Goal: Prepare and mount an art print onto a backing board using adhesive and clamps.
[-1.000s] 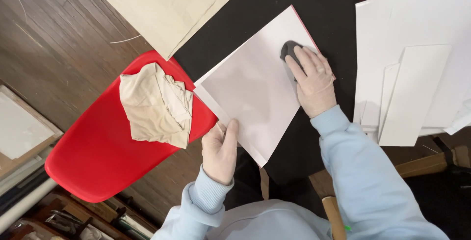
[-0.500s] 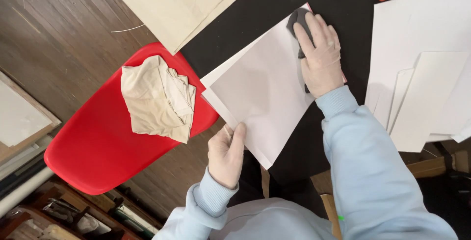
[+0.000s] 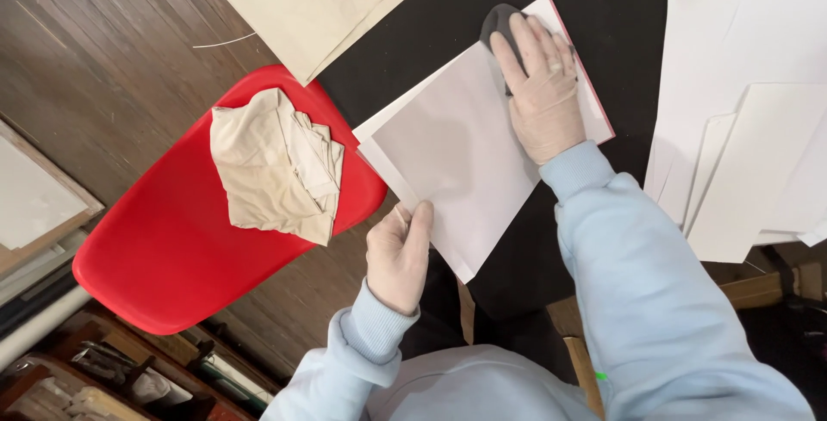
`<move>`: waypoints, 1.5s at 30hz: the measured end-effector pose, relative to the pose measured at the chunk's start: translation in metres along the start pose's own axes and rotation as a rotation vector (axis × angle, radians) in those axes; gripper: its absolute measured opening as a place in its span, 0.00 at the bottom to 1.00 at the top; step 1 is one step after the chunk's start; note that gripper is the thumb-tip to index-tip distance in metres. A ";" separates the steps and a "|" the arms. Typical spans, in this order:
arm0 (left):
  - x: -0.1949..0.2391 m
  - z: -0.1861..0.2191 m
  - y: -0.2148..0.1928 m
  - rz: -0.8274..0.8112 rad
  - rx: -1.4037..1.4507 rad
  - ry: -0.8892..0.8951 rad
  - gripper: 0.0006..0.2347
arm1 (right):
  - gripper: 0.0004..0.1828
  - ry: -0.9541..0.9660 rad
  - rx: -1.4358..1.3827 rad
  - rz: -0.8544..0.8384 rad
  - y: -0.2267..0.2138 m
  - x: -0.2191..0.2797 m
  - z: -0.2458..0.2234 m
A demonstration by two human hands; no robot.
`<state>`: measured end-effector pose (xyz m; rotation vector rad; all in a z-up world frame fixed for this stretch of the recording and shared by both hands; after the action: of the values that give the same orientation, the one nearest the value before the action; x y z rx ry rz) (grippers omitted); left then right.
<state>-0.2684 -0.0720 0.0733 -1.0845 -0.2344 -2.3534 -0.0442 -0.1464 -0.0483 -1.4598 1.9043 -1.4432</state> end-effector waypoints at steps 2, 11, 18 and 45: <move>-0.003 0.010 0.002 -0.024 0.047 0.037 0.11 | 0.37 -0.003 -0.011 -0.004 0.002 0.001 -0.004; -0.013 -0.002 0.000 -0.005 0.043 0.058 0.11 | 0.38 -0.039 -0.095 -0.053 0.013 0.004 -0.024; -0.021 -0.008 -0.003 0.028 -0.082 0.138 0.16 | 0.38 -0.048 -0.150 -0.099 0.018 0.008 -0.038; -0.025 -0.022 -0.011 0.047 -0.139 0.112 0.17 | 0.32 -0.042 -0.234 0.072 0.007 0.067 0.009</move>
<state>-0.2758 -0.0606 0.0405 -1.0062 -0.0038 -2.4076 -0.0683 -0.2090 -0.0386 -1.4912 2.1346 -1.1809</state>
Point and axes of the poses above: each hand's wrist, its own x-axis away from the middle knuckle, its own y-axis out of the palm, z = x × y, the point moved 4 cm from there along -x, towards the middle knuckle, and after that the axes turned 13 degrees about -z, right-handed, at the moved point
